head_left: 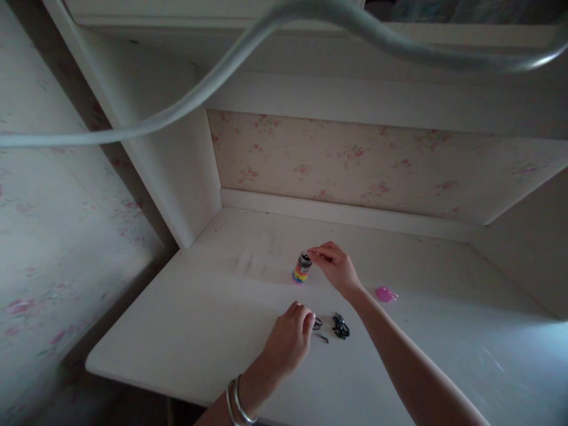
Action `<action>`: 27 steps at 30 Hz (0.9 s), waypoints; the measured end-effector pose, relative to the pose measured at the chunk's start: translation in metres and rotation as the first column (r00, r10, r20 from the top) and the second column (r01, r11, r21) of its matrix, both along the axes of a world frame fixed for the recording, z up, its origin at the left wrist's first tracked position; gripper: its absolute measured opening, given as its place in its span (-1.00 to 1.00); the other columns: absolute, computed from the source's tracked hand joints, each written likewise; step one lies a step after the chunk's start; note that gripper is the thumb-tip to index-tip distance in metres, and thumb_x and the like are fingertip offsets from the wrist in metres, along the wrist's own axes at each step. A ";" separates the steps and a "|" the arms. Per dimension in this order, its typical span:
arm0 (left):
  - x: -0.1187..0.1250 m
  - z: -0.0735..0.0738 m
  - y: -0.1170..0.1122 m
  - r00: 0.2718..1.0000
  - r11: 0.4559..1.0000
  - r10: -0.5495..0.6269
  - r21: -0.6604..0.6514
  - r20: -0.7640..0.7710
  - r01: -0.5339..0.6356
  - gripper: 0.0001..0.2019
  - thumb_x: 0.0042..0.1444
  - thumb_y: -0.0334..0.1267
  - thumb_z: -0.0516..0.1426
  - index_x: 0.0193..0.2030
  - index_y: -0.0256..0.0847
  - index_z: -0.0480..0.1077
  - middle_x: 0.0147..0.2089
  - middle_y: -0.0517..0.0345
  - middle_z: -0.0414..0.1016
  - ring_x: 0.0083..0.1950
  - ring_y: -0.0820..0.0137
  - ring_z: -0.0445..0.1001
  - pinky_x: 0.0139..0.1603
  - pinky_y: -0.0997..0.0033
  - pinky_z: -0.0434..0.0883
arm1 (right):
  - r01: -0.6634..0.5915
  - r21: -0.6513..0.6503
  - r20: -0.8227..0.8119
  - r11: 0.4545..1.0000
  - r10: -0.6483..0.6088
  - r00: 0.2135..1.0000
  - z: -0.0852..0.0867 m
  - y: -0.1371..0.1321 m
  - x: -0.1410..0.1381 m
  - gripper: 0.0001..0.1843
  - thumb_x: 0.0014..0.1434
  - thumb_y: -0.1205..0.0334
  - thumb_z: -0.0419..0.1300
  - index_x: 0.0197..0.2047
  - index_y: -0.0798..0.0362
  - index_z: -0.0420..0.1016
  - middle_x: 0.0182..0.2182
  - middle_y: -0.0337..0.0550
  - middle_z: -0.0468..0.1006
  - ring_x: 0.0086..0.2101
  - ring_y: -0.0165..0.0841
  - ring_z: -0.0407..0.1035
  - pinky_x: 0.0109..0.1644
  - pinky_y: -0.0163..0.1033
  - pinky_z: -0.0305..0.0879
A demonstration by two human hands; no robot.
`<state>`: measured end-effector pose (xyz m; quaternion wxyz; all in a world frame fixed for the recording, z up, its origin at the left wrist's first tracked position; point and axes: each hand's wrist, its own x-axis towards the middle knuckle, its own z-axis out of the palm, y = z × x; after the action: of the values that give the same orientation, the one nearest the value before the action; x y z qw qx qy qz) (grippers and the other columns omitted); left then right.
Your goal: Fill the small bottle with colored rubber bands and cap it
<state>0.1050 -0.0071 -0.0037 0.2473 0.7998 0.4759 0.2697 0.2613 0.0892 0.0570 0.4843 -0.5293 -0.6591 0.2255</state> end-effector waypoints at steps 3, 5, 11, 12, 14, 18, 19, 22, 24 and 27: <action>-0.001 0.000 0.000 1.000 1.000 -0.003 -0.003 0.001 0.003 -0.80 0.32 -0.31 -0.09 -0.23 -0.17 0.34 -0.23 0.13 0.43 -0.22 0.38 0.44 -0.16 0.42 0.35 | -0.009 0.001 0.005 1.000 0.009 1.000 0.000 0.000 0.001 -0.71 0.10 0.01 0.23 -0.30 0.04 0.64 -0.37 -0.16 0.43 -0.45 -0.44 0.28 -0.38 -0.31 0.20; -0.001 0.000 0.000 1.000 1.000 -0.011 -0.004 0.005 0.012 -0.80 0.31 -0.31 -0.08 -0.24 -0.17 0.34 -0.23 0.13 0.43 -0.23 0.39 0.44 -0.16 0.43 0.35 | -0.016 0.000 -0.001 1.000 0.016 1.000 0.001 0.000 0.001 -0.71 0.09 0.01 0.23 -0.30 0.04 0.64 -0.36 -0.15 0.44 -0.42 -0.42 0.30 -0.37 -0.31 0.20; 0.000 -0.002 0.002 1.000 1.000 -0.016 -0.008 0.012 0.016 -0.79 0.29 -0.33 -0.07 -0.27 -0.19 0.36 -0.26 0.13 0.43 -0.24 0.39 0.43 -0.17 0.44 0.35 | -0.037 0.009 0.000 0.999 0.037 0.999 0.005 0.000 0.002 -0.76 0.08 0.04 0.25 -0.32 0.01 0.64 -0.38 -0.15 0.43 -0.40 -0.40 0.30 -0.37 -0.31 0.19; 0.000 -0.002 0.002 1.000 1.000 -0.015 -0.009 0.016 0.016 -0.80 0.29 -0.33 -0.07 -0.27 -0.19 0.36 -0.26 0.13 0.43 -0.24 0.40 0.44 -0.17 0.44 0.35 | -0.032 0.006 0.009 0.999 0.032 0.999 0.005 0.000 0.002 -0.77 0.08 0.05 0.25 -0.33 0.01 0.64 -0.38 -0.15 0.42 -0.42 -0.42 0.29 -0.38 -0.31 0.18; 0.001 -0.002 0.002 1.000 1.000 -0.014 -0.006 0.025 0.015 -0.80 0.29 -0.33 -0.06 -0.27 -0.19 0.36 -0.26 0.13 0.43 -0.25 0.40 0.44 -0.17 0.44 0.35 | -0.032 -0.004 0.028 0.999 0.032 0.999 0.005 0.000 0.002 -0.79 0.07 0.06 0.25 -0.34 0.00 0.64 -0.38 -0.17 0.41 -0.47 -0.45 0.24 -0.40 -0.31 0.16; 0.001 -0.001 0.002 0.999 1.000 -0.024 -0.002 0.022 0.024 -0.80 0.29 -0.34 -0.06 -0.27 -0.19 0.37 -0.26 0.13 0.43 -0.26 0.40 0.44 -0.19 0.45 0.35 | -0.061 -0.020 0.030 0.998 0.062 0.998 0.006 0.003 0.001 -0.80 0.04 0.09 0.26 -0.38 0.01 0.63 -0.36 -0.19 0.37 -0.54 -0.51 0.13 -0.46 -0.32 0.11; 0.001 -0.001 0.002 0.999 1.000 -0.027 -0.003 0.020 0.027 -0.80 0.28 -0.34 -0.06 -0.27 -0.19 0.37 -0.26 0.13 0.44 -0.26 0.40 0.44 -0.18 0.44 0.35 | -0.068 -0.027 0.028 0.997 0.068 0.997 0.007 0.004 0.001 -0.80 0.03 0.09 0.25 -0.39 0.01 0.63 -0.36 -0.20 0.36 -0.55 -0.51 0.12 -0.46 -0.33 0.11; 0.001 0.000 0.002 0.999 0.999 -0.032 -0.007 0.020 0.033 -0.80 0.28 -0.35 -0.06 -0.28 -0.19 0.37 -0.26 0.13 0.44 -0.26 0.40 0.44 -0.18 0.44 0.35 | -0.078 -0.075 0.039 0.994 0.082 0.996 0.009 0.007 0.001 -0.79 0.02 0.08 0.24 -0.40 0.02 0.63 -0.35 -0.21 0.34 -0.54 -0.52 0.11 -0.45 -0.34 0.10; 0.001 0.000 0.002 0.999 0.999 -0.036 -0.012 0.023 0.036 -0.79 0.28 -0.34 -0.06 -0.28 -0.19 0.38 -0.26 0.12 0.44 -0.27 0.41 0.44 -0.19 0.45 0.35 | -0.085 -0.113 0.055 0.990 0.092 0.994 0.011 0.008 0.001 -0.78 0.03 0.07 0.22 -0.42 0.02 0.63 -0.35 -0.22 0.34 -0.51 -0.50 0.15 -0.41 -0.33 0.12; 0.000 0.002 0.001 0.999 0.999 -0.035 -0.020 0.029 0.035 -0.78 0.29 -0.34 -0.06 -0.28 -0.19 0.38 -0.25 0.12 0.44 -0.28 0.41 0.44 -0.20 0.45 0.35 | -0.103 -0.149 0.085 0.983 0.117 0.990 0.017 0.007 0.002 -0.74 0.07 0.09 0.17 -0.47 0.02 0.61 -0.35 -0.22 0.34 -0.42 -0.46 0.23 -0.32 -0.33 0.14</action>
<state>0.1050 -0.0058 -0.0019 0.2670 0.8015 0.4609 0.2718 0.2629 0.0965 0.0739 0.4003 -0.5356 -0.6912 0.2739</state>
